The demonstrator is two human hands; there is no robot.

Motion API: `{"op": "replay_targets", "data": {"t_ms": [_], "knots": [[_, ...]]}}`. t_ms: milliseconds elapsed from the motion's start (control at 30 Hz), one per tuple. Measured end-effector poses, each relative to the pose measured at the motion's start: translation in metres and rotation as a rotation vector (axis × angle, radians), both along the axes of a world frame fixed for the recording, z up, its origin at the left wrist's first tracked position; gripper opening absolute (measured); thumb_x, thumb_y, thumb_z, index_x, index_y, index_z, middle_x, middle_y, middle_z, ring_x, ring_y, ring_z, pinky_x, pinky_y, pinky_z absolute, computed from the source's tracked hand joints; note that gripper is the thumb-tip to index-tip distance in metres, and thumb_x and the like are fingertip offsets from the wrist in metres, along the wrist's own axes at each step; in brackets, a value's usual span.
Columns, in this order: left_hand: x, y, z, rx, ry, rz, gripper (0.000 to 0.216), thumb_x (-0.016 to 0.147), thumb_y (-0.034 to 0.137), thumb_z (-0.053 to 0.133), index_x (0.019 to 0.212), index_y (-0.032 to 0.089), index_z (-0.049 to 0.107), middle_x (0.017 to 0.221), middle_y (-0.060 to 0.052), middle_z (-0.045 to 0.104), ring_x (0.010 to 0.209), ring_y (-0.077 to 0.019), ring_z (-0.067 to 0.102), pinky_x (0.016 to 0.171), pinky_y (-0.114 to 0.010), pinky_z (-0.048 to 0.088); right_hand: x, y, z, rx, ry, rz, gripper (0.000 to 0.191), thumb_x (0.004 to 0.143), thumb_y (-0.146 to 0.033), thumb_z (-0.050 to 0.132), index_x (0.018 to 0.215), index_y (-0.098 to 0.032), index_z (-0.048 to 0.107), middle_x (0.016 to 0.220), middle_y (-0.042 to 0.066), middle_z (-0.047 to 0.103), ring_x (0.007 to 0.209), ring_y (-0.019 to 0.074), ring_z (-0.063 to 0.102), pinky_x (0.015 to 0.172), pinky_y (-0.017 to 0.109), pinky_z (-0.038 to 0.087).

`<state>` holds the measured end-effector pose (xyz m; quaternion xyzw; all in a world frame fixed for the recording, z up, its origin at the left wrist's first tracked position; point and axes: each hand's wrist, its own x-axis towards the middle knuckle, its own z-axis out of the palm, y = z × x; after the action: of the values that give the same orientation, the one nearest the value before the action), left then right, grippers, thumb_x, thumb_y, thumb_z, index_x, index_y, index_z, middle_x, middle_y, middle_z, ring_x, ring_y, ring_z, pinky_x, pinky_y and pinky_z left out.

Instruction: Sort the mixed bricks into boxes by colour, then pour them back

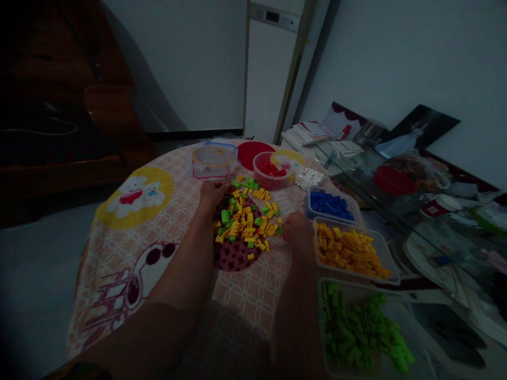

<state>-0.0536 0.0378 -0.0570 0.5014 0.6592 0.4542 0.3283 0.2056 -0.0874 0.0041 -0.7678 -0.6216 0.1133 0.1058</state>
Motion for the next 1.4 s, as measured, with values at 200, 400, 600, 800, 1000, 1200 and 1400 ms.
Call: {"op": "replay_targets", "data": {"t_ms": [200, 400, 600, 800, 1000, 1200, 1400], "knots": [[0.0, 0.003, -0.003, -0.006, -0.053, 0.009, 0.023, 0.077, 0.031, 0.062, 0.081, 0.015, 0.077, 0.076, -0.006, 0.076, 0.066, -0.0145, 0.066, 0.063, -0.022, 0.049, -0.003, -0.004, 0.012, -0.207, -0.151, 0.026, 0.008, 0.077, -0.014, 0.066, 0.077, -0.018, 0.072, 0.083, 0.007, 0.07, 0.074, 0.0168, 0.061, 0.062, 0.025, 0.038], [-0.002, 0.001, -0.002, -0.019, -0.134, 0.016, 0.021, 0.077, 0.031, 0.064, 0.081, 0.015, 0.077, 0.072, -0.003, 0.075, 0.061, -0.0134, 0.065, 0.061, -0.022, 0.05, 0.004, -0.01, 0.008, -0.117, -0.107, 0.07, 0.015, 0.073, -0.007, 0.061, 0.079, -0.016, 0.07, 0.085, 0.007, 0.067, 0.079, 0.0168, 0.06, 0.069, 0.026, 0.041], [-0.003, 0.0, 0.002, -0.06, -0.246, 0.01, 0.018, 0.076, 0.027, 0.064, 0.081, 0.014, 0.076, 0.064, -0.001, 0.071, 0.057, -0.0128, 0.063, 0.061, -0.023, 0.051, 0.01, -0.01, -0.001, -0.061, -0.155, 0.036, 0.013, 0.076, -0.012, 0.065, 0.086, -0.017, 0.07, 0.094, 0.008, 0.068, 0.086, 0.018, 0.061, 0.072, 0.027, 0.041], [-0.004, 0.001, 0.002, -0.022, -0.341, -0.006, 0.015, 0.072, 0.028, 0.068, 0.074, 0.014, 0.072, 0.059, -0.001, 0.068, 0.054, -0.0123, 0.062, 0.058, -0.022, 0.051, 0.005, -0.01, 0.011, -0.203, -0.168, -0.005, 0.006, 0.077, -0.015, 0.068, 0.082, -0.018, 0.07, 0.093, 0.008, 0.071, 0.085, 0.0185, 0.065, 0.067, 0.026, 0.041], [-0.005, -0.002, 0.005, -0.03, -0.357, -0.018, 0.014, 0.073, 0.028, 0.068, 0.072, 0.014, 0.07, 0.059, 0.0, 0.067, 0.056, -0.0119, 0.063, 0.06, -0.022, 0.051, -0.001, -0.01, 0.017, -0.211, -0.197, -0.038, 0.009, 0.084, -0.017, 0.061, 0.079, -0.017, 0.069, 0.088, 0.011, 0.072, 0.084, 0.0207, 0.068, 0.066, 0.028, 0.043], [-0.004, -0.002, 0.006, -0.076, -0.356, -0.006, 0.015, 0.074, 0.028, 0.065, 0.074, 0.015, 0.071, 0.059, 0.0, 0.067, 0.053, -0.0113, 0.06, 0.058, -0.022, 0.049, 0.004, -0.01, 0.014, -0.019, -0.037, -0.01, 0.012, 0.083, -0.02, 0.064, 0.073, -0.018, 0.07, 0.08, 0.009, 0.072, 0.075, 0.0177, 0.066, 0.066, 0.026, 0.042], [-0.004, -0.001, 0.002, -0.05, -0.381, 0.009, 0.017, 0.07, 0.03, 0.067, 0.075, 0.014, 0.072, 0.057, 0.001, 0.066, 0.05, -0.0112, 0.058, 0.056, -0.022, 0.048, -0.005, 0.011, -0.007, 0.31, 0.462, 0.052, 0.026, 0.082, -0.037, 0.06, 0.08, -0.017, 0.075, 0.072, 0.005, 0.073, 0.068, 0.0177, 0.066, 0.064, 0.026, 0.048]]}}
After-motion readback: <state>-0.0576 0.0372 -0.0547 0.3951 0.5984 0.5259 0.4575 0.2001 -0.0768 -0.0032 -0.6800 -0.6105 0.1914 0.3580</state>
